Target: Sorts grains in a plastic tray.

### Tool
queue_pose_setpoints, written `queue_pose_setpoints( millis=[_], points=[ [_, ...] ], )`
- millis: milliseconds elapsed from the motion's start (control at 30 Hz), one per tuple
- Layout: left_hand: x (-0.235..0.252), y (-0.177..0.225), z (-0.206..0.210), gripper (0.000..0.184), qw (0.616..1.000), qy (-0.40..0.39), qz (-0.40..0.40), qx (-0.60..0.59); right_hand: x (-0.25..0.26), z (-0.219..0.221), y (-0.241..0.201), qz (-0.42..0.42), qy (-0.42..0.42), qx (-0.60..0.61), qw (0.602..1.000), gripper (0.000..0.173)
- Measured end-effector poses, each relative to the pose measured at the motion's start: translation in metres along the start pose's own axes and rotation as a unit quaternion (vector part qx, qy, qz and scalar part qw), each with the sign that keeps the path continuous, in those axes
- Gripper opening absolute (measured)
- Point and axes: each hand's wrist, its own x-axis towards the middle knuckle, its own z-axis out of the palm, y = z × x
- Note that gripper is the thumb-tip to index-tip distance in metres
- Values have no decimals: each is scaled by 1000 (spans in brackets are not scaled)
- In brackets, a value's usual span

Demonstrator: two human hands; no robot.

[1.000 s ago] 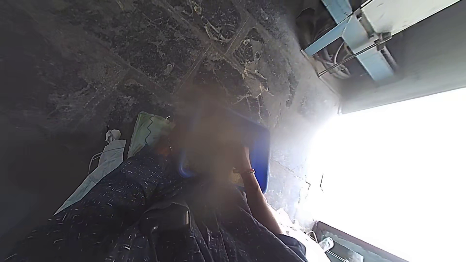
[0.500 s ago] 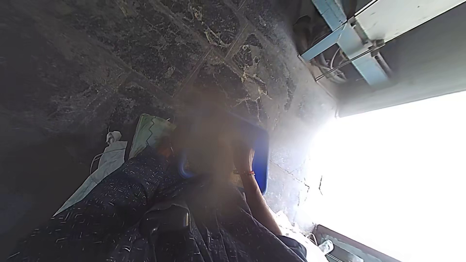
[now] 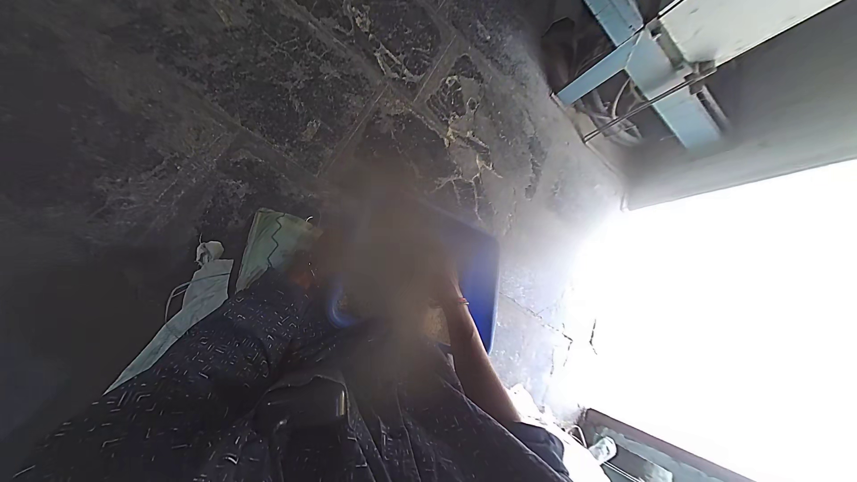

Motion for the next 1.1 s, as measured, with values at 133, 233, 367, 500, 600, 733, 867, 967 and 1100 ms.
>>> queue_pose_setpoints(
  millis=[133, 233, 367, 500, 600, 733, 867, 967, 1100],
  points=[
    [1, 0, -1, 43, 1000, -9, 9, -3, 19, 10, 1, -10, 0, 2, 1000, 65],
    [1, 0, -1, 44, 1000, -5, 8, -6, 17, 9, -15, -45, -35, -6, 998, 65],
    [2, -1, -1, 42, 1000, -1, 2, 2, -14, 5, -46, -110, -62, -22, 992, 45],
    [3, -2, -2, 41, 1000, -4, 1, 18, -19, 6, -51, -137, -69, -46, 987, 32],
    [4, -2, -1, 45, 1000, -3, -18, 5, -10, 14, -38, -147, -35, -26, 988, 23],
    [6, -3, -2, 46, 1000, -5, -25, 6, -6, 17, -25, -124, -21, 9, 992, 21],
    [6, -5, -3, 45, 1000, -9, -21, 22, -6, 16, -12, -131, 40, 30, 990, 22],
    [7, -5, -3, 46, 1000, -7, -15, 26, -11, 12, -9, -131, 101, 39, 985, 23],
    [6, -4, -3, 44, 1000, -8, -9, 27, -16, 6, -8, -97, 127, 59, 986, 26]
  ],
)
